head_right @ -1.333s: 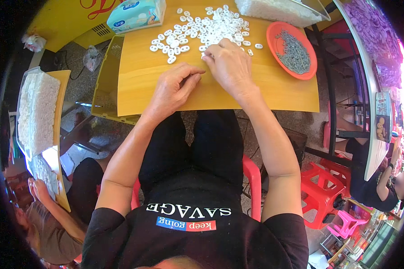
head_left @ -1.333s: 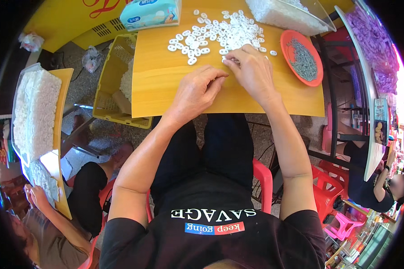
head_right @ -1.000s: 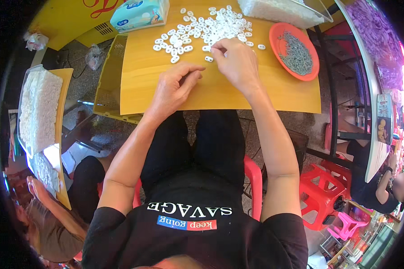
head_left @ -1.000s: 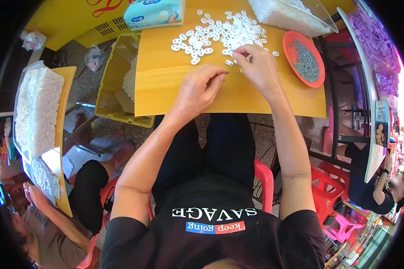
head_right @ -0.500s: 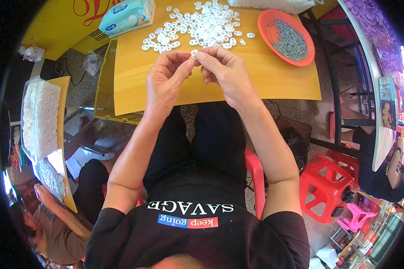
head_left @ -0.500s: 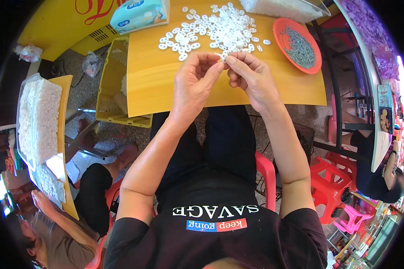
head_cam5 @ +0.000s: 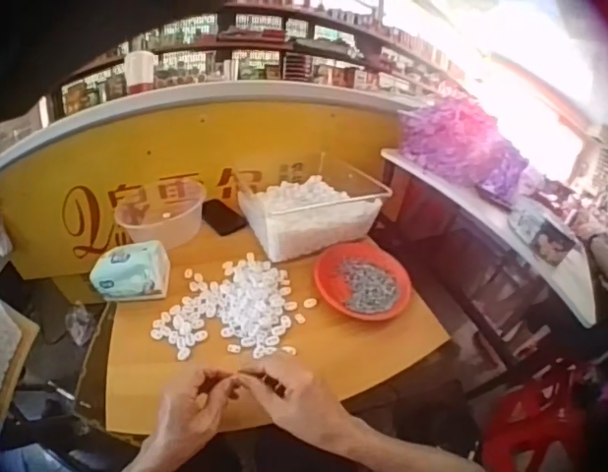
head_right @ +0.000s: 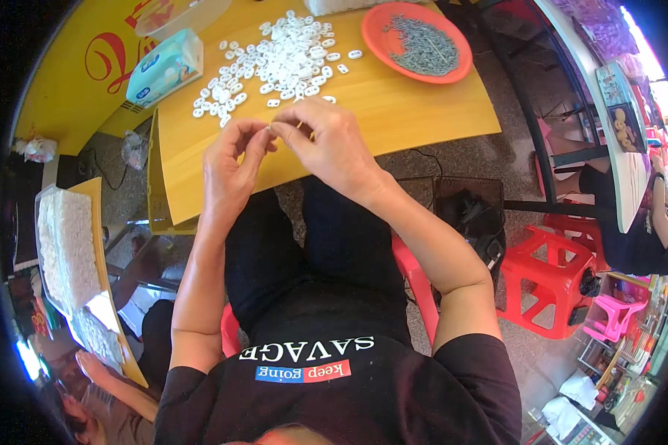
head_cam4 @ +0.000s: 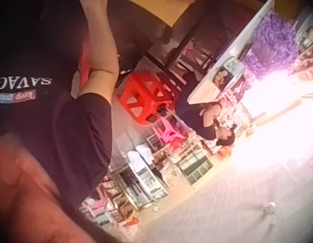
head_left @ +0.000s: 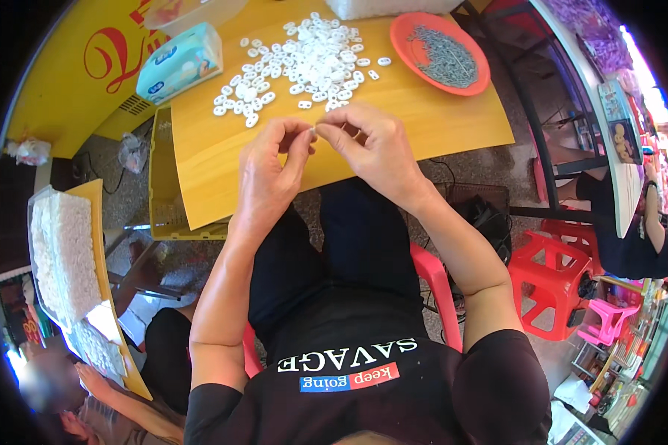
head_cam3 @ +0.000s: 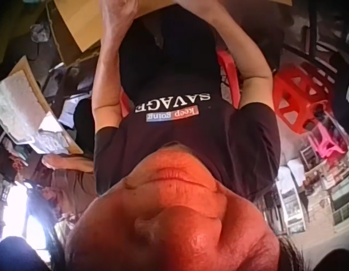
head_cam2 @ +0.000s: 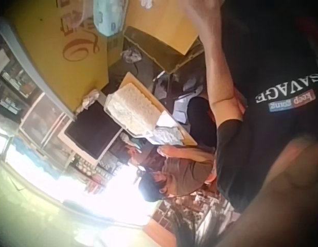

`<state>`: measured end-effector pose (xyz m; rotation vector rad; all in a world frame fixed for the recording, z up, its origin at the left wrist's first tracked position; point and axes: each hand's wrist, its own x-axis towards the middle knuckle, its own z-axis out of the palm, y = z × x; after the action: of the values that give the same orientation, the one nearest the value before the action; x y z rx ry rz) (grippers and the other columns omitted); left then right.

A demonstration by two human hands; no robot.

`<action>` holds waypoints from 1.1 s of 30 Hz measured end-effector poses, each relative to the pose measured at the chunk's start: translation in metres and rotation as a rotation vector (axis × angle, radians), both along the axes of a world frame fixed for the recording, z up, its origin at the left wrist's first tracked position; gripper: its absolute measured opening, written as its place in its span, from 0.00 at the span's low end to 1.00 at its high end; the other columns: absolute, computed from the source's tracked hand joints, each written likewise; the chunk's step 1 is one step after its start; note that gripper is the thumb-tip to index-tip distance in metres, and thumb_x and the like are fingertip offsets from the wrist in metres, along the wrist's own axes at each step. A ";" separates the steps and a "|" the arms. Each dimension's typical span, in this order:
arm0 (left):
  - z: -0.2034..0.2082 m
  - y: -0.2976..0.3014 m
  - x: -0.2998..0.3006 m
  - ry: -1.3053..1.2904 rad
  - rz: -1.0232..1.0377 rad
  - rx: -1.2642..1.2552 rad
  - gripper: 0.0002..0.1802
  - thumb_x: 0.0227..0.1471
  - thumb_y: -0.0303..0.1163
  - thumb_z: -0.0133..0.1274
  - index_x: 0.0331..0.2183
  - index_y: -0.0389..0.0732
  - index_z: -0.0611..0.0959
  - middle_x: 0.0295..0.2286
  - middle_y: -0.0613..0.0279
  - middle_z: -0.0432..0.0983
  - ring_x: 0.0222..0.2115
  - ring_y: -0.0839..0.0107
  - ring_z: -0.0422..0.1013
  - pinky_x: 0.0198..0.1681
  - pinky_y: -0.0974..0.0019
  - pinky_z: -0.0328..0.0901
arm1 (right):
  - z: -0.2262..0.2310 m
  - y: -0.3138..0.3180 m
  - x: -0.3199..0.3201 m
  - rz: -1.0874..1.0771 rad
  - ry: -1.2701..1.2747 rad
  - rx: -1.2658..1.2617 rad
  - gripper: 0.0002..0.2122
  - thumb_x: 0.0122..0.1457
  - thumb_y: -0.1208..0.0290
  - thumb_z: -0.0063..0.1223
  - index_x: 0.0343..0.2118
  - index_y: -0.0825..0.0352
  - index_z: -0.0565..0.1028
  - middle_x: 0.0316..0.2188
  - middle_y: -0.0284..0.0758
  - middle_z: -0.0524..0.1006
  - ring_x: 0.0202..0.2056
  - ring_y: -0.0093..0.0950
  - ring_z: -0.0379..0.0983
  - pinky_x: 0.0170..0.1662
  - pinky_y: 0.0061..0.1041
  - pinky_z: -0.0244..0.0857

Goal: The recorder manually assembles small white plastic components by inserting tiny metal rings into them.

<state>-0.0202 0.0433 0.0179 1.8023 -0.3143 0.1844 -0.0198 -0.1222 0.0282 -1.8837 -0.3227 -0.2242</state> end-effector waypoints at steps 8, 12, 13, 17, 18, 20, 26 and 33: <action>-0.006 -0.008 0.002 0.425 -0.174 -0.515 0.09 0.57 0.27 0.52 0.38 0.32 0.76 0.30 0.58 0.77 0.30 0.72 0.74 0.37 0.71 0.69 | -0.002 -0.005 -0.004 -0.029 -0.082 0.021 0.05 0.55 0.77 0.57 0.29 0.73 0.73 0.24 0.40 0.75 0.24 0.30 0.73 0.27 0.26 0.67; -0.008 -0.021 0.000 0.499 -0.152 -0.732 0.09 0.56 0.28 0.54 0.38 0.33 0.76 0.30 0.60 0.77 0.30 0.74 0.73 0.37 0.72 0.68 | -0.014 -0.009 -0.002 0.001 -0.001 0.211 0.05 0.58 0.76 0.54 0.33 0.72 0.73 0.27 0.35 0.75 0.23 0.21 0.72 0.26 0.19 0.66; -0.009 -0.024 -0.001 0.497 -0.153 -0.732 0.09 0.56 0.28 0.54 0.38 0.33 0.76 0.30 0.60 0.77 0.30 0.74 0.73 0.37 0.72 0.68 | -0.014 -0.010 -0.001 0.000 -0.003 0.211 0.05 0.58 0.76 0.54 0.33 0.72 0.73 0.27 0.35 0.75 0.23 0.21 0.72 0.26 0.19 0.66; -0.009 -0.035 -0.002 0.294 -0.040 -0.535 0.08 0.57 0.28 0.52 0.38 0.34 0.76 0.30 0.64 0.75 0.30 0.78 0.72 0.37 0.74 0.67 | -0.013 -0.023 0.004 0.001 -0.188 -0.062 0.03 0.57 0.78 0.55 0.32 0.71 0.73 0.25 0.35 0.73 0.23 0.22 0.72 0.25 0.20 0.66; -0.009 -0.036 -0.001 0.272 -0.050 -0.477 0.08 0.58 0.27 0.52 0.38 0.34 0.76 0.30 0.64 0.75 0.30 0.78 0.71 0.37 0.75 0.67 | -0.011 -0.027 0.006 0.005 -0.279 -0.137 0.03 0.56 0.79 0.55 0.31 0.71 0.73 0.25 0.35 0.73 0.22 0.23 0.72 0.25 0.21 0.66; -0.009 -0.037 -0.001 0.252 -0.060 -0.420 0.08 0.58 0.27 0.51 0.38 0.33 0.76 0.29 0.64 0.75 0.31 0.78 0.71 0.38 0.75 0.67 | -0.009 -0.034 0.007 0.031 -0.289 -0.135 0.03 0.55 0.79 0.56 0.31 0.71 0.73 0.24 0.35 0.73 0.22 0.24 0.72 0.24 0.21 0.65; -0.007 -0.041 -0.002 0.275 -0.131 -0.372 0.05 0.58 0.23 0.50 0.37 0.33 0.76 0.30 0.65 0.73 0.31 0.79 0.70 0.37 0.76 0.67 | -0.005 -0.046 0.007 0.097 -0.188 -0.147 0.04 0.54 0.78 0.57 0.29 0.71 0.73 0.24 0.35 0.72 0.21 0.25 0.71 0.23 0.22 0.64; -0.024 -0.037 0.001 0.298 -0.154 -0.331 0.04 0.57 0.21 0.50 0.36 0.32 0.76 0.30 0.66 0.71 0.30 0.80 0.69 0.36 0.76 0.66 | 0.010 -0.086 0.022 0.021 -0.156 -0.381 0.03 0.54 0.78 0.57 0.30 0.69 0.76 0.24 0.35 0.73 0.22 0.25 0.70 0.26 0.23 0.64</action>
<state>-0.0192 0.0065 -0.0060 1.4456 -0.1953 -0.1351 0.0023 -0.2085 0.0378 -2.2421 -0.5200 -0.3139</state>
